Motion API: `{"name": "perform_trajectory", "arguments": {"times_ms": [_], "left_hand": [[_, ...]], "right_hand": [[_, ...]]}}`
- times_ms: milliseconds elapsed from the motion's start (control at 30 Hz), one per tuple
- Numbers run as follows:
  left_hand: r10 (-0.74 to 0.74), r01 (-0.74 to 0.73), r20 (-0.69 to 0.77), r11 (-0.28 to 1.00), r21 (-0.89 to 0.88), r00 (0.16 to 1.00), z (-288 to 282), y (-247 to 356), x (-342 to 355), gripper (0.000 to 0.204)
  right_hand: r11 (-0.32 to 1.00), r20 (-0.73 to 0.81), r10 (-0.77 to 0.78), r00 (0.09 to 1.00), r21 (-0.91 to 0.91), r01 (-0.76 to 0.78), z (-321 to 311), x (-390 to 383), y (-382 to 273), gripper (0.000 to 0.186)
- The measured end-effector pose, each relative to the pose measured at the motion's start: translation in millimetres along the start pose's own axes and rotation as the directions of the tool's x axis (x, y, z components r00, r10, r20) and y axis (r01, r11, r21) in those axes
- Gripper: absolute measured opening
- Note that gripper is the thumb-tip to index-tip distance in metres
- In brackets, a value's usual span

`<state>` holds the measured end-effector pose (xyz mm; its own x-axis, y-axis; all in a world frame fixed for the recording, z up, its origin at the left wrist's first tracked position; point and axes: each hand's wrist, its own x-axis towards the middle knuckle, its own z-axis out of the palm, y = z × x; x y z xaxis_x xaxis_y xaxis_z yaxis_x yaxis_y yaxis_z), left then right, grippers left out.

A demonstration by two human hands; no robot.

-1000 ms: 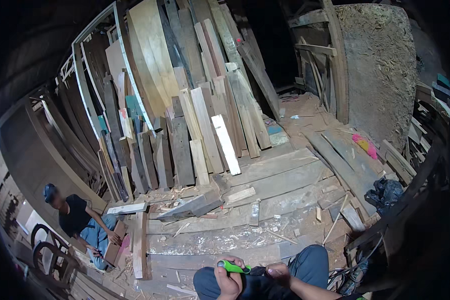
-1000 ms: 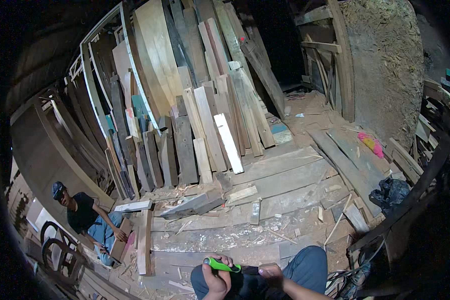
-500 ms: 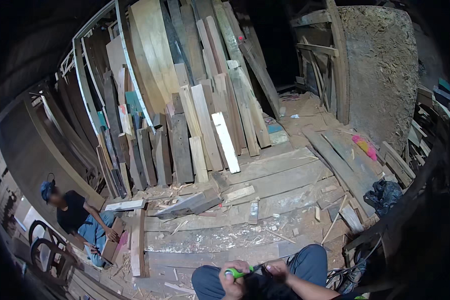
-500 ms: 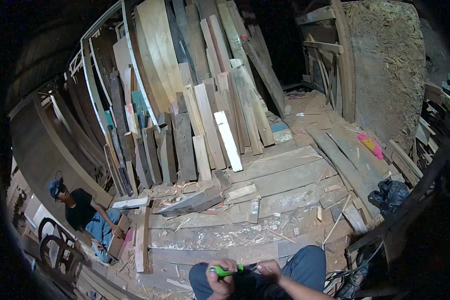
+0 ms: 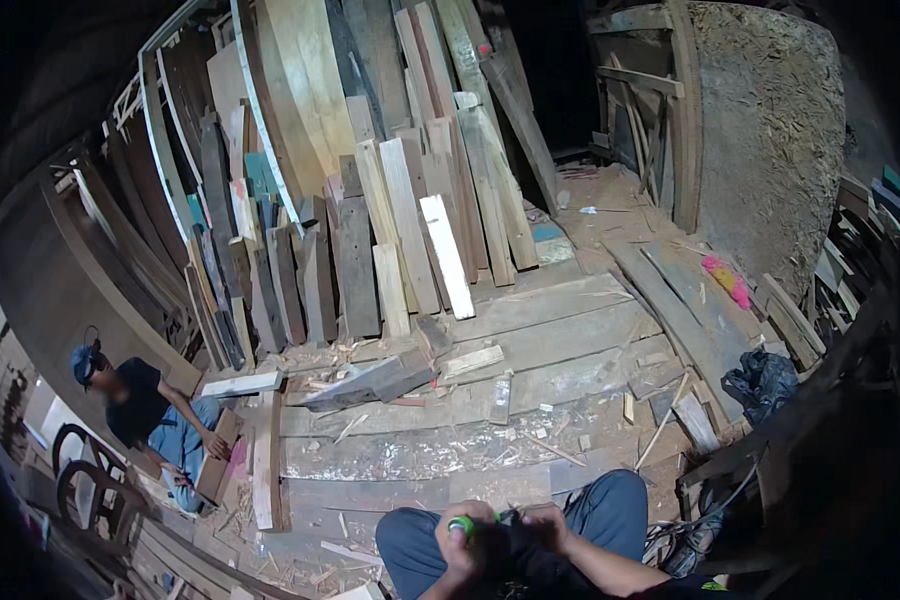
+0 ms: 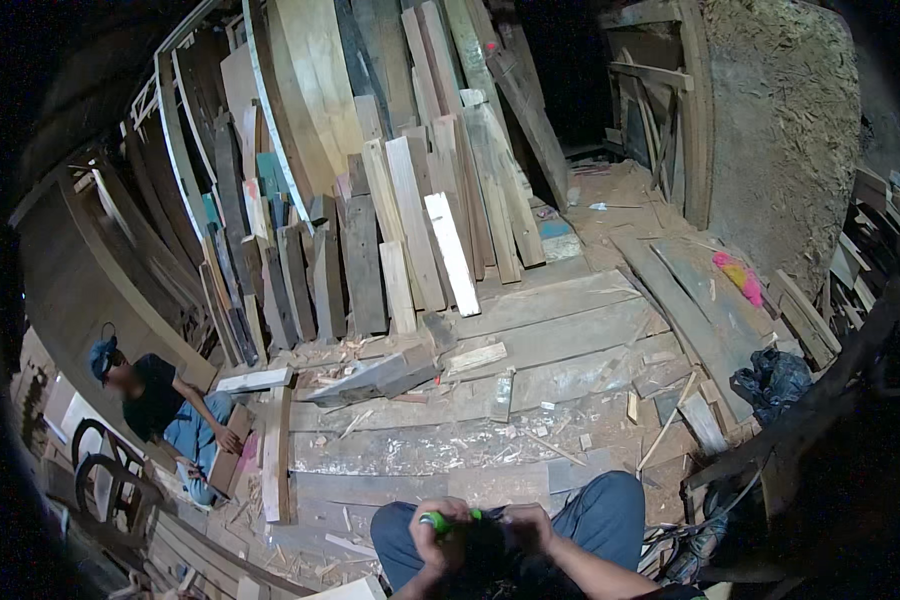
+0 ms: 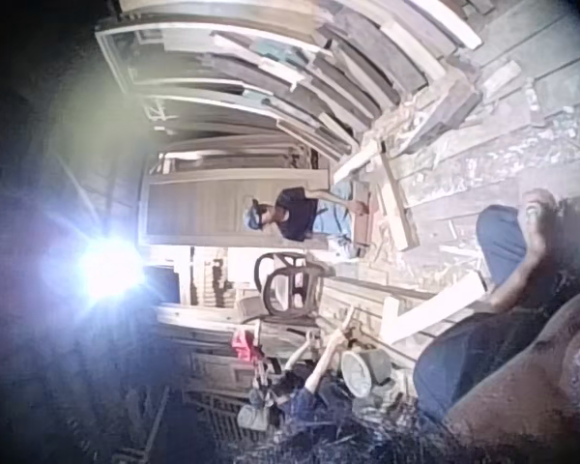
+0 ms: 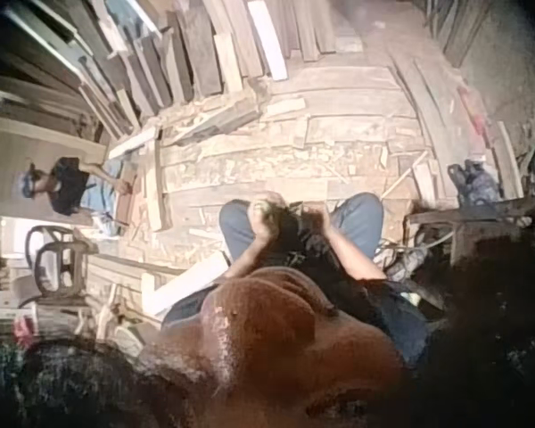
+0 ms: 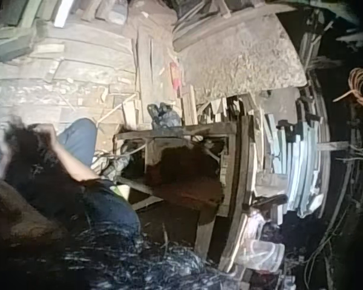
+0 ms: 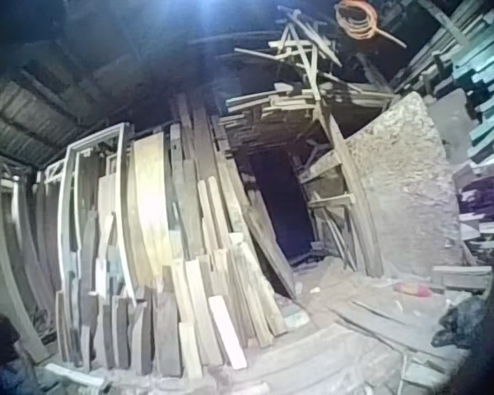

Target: The person carves a small piece of wood using a hand chisel while holding the piece in their other hand.

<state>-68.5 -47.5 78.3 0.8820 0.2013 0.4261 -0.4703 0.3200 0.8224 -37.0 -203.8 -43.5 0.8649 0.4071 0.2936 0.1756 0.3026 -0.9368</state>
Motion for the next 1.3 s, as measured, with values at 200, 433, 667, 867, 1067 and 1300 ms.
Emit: {"name": "perform_trajectory", "arguments": {"times_ms": [200,433,667,867,1067,1300], "left_hand": [[-0.044,0.043,-0.007,0.994,-0.104,0.999,-4,-11,-4,0.053],[0.045,-0.046,-0.067,0.999,-0.008,0.997,-4,9,-4,0.061],[-0.077,0.067,0.094,0.992,0.103,0.993,-8,-14,-18,0.052],[-0.069,0.061,-0.062,0.990,-0.130,0.996,-1,7,-5,0.052],[-0.146,0.137,0.090,0.985,0.103,0.985,0,-6,-7,0.052],[-0.168,0.171,0.051,0.984,-0.046,0.984,-7,-27,-7,0.051]], "right_hand": [[0.990,-0.017,-0.025,1.000,-0.142,0.023,7,1,-5,0.010],[0.937,-0.044,-0.071,0.997,-0.346,0.052,3,-2,-6,0.053],[0.969,-0.037,-0.212,0.976,-0.135,0.206,15,4,-19,0.044],[0.963,-0.041,-0.193,0.980,-0.199,0.182,13,2,-24,0.045],[0.943,0.021,-0.181,0.983,-0.280,0.180,11,1,-25,0.041],[0.968,-0.137,-0.169,0.976,-0.208,0.138,4,-1,-36,0.045]]}}
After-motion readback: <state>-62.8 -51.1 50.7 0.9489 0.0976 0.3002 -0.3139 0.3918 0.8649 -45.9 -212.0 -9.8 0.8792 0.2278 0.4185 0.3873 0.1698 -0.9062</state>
